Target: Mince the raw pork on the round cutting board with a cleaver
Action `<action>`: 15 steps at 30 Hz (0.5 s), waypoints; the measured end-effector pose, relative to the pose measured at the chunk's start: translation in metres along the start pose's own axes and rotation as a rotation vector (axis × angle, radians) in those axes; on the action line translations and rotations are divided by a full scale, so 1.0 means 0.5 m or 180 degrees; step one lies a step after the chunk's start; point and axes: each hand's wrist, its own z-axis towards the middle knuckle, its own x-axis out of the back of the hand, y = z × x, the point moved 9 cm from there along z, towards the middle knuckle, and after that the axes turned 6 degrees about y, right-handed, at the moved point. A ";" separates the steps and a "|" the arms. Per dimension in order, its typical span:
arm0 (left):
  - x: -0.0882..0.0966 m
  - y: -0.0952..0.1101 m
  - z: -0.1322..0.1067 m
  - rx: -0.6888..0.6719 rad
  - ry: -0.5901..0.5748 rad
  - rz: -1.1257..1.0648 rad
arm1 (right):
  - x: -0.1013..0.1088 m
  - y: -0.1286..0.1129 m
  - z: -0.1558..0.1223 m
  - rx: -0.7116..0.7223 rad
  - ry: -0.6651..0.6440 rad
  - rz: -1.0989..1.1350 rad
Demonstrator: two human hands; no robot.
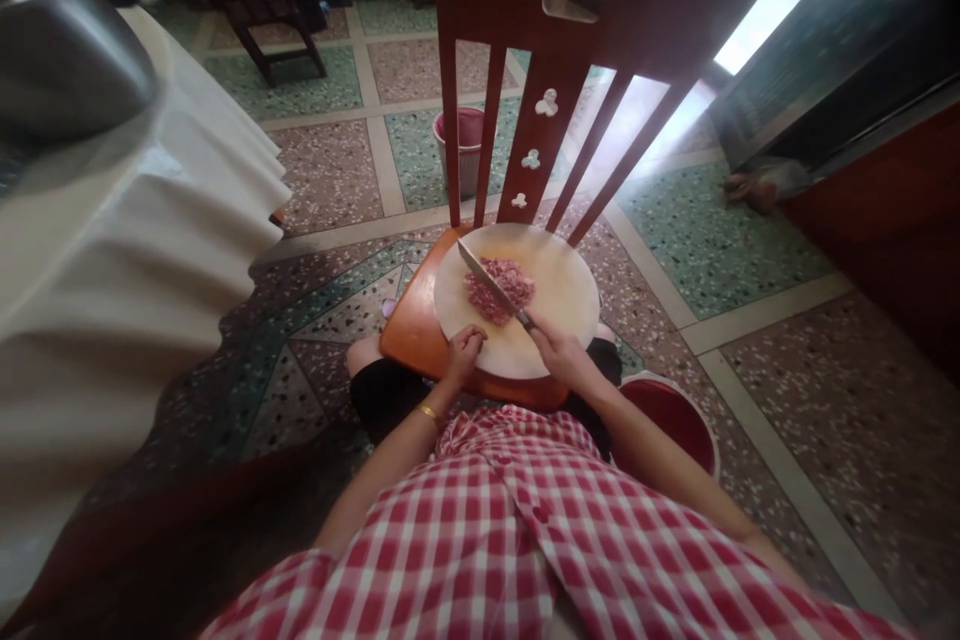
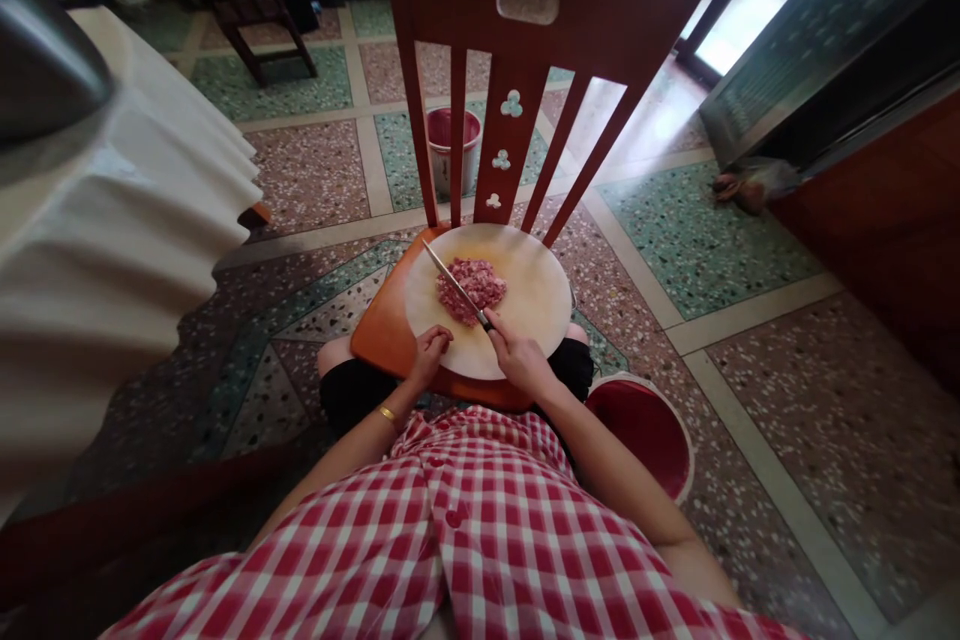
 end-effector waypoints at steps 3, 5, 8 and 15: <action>0.001 -0.001 0.000 0.0039 0.0034 0.0052 | 0.050 -0.022 0.000 0.0224 0.0471 0.0237; 0.001 0.001 0.000 0.0042 0.0028 0.0060 | 0.049 -0.001 0.004 0.0134 0.0616 0.0163; 0.001 0.002 0.000 0.0057 0.0010 0.0070 | 0.007 0.064 0.014 -0.0368 0.0288 -0.0089; 0.000 0.006 0.000 0.0013 -0.0009 0.0108 | 0.068 -0.014 0.018 0.0191 0.0643 0.0240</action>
